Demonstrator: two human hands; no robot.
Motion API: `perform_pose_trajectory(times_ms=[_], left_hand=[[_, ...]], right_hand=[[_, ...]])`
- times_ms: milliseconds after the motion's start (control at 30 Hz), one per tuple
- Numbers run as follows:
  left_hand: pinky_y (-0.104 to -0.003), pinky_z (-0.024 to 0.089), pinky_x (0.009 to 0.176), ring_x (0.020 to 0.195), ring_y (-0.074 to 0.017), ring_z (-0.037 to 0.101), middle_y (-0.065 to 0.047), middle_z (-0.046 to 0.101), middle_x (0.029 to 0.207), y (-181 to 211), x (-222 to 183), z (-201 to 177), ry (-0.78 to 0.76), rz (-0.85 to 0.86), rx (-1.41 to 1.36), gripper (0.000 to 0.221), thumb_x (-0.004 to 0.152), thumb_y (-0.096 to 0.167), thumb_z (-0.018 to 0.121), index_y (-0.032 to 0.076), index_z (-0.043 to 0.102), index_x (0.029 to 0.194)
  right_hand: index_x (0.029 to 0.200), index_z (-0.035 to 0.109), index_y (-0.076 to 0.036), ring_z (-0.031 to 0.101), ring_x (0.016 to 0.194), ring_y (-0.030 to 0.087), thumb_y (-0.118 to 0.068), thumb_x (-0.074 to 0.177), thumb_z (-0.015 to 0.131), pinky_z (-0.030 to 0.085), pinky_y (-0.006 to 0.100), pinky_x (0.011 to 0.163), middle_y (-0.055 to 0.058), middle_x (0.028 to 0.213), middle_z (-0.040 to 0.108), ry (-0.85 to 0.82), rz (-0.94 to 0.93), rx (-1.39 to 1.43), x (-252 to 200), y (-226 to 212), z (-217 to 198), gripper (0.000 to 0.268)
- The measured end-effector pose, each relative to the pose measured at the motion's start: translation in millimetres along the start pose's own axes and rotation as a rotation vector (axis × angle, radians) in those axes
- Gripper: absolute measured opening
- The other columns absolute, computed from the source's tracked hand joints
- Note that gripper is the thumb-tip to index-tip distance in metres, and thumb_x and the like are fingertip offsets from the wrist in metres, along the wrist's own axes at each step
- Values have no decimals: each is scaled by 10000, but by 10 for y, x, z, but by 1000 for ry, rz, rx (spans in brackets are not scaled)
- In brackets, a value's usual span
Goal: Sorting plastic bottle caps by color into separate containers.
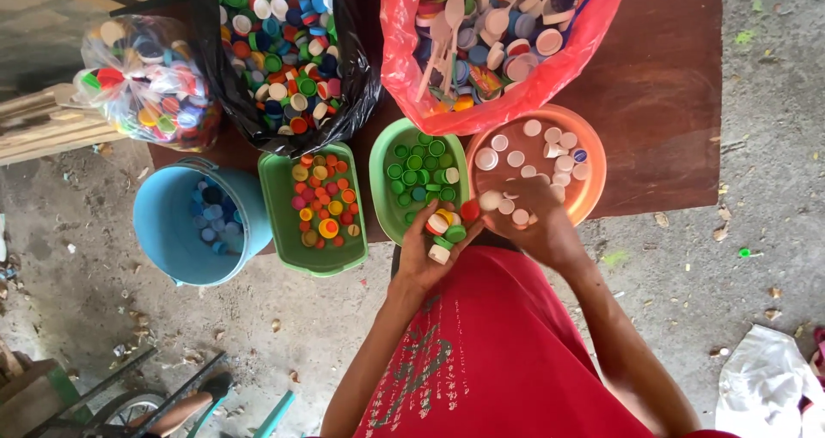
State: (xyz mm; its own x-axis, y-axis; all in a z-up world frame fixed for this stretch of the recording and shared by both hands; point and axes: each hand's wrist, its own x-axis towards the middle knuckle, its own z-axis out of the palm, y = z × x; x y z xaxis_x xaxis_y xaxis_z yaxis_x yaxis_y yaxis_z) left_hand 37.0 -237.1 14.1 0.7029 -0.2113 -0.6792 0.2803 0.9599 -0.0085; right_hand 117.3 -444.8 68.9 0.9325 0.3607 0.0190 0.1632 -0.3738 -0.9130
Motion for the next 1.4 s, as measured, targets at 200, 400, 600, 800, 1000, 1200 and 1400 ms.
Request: perform_pose_trajectory(times_ms=[200,400,600,800,1000,1200,1400], left_hand=[[-503,480,1135,1360,-408,548,-260,570,1449,170,-150,37,-28,8,-26,280,1038,272,587,-3,632,1018],[-457,528,1066,1269,-370,611,-229,588,1425,270,-271,-92,-55,128,11,260,1030,272,578,20,642,1020],[-401,590,869,1020,-283,668,-189,647,1329,373,-421,-479,26,236,-121,258,1036,276,590,25,644,1026],[-392,584,797,949,-264,662,-222,653,1263,512,-567,-597,104,367,-211,258,1015,283,596,27,623,997],[-368,573,809,963,-259,656,-191,644,1247,721,-678,-691,61,377,-322,245,1035,273,596,28,607,1020],[-370,564,777,943,-249,653,-209,650,1267,823,-796,-637,78,403,-329,258,1001,277,594,42,644,1095],[-403,572,839,1026,-289,669,-206,656,1274,976,-932,-779,31,453,-328,225,1018,268,575,51,630,1041]], right_hand=[[1253,691,-44,573,1177,371,-161,817,824,429,499,984,163,1263,659,99,34,-548,71,376,-108,471],[1185,732,-119,552,1117,296,-288,850,788,413,506,878,64,1142,626,-198,-172,-676,473,667,747,379],[914,718,-118,524,1213,272,-236,758,755,405,436,942,70,1183,604,-333,-350,-1008,714,952,1278,199],[964,749,-120,531,1155,305,-267,726,764,397,495,936,88,1091,627,-349,-274,-967,782,684,814,280],[1032,773,-144,537,1111,335,-332,717,806,409,514,910,108,1043,661,-403,-45,-1027,632,239,64,369],[1154,733,-147,550,1156,308,-332,817,763,422,497,928,98,1170,623,-439,-265,-981,752,668,788,386],[1136,737,-176,570,1125,296,-413,759,762,417,524,921,94,1180,632,-345,-508,-931,835,1023,1490,447]])
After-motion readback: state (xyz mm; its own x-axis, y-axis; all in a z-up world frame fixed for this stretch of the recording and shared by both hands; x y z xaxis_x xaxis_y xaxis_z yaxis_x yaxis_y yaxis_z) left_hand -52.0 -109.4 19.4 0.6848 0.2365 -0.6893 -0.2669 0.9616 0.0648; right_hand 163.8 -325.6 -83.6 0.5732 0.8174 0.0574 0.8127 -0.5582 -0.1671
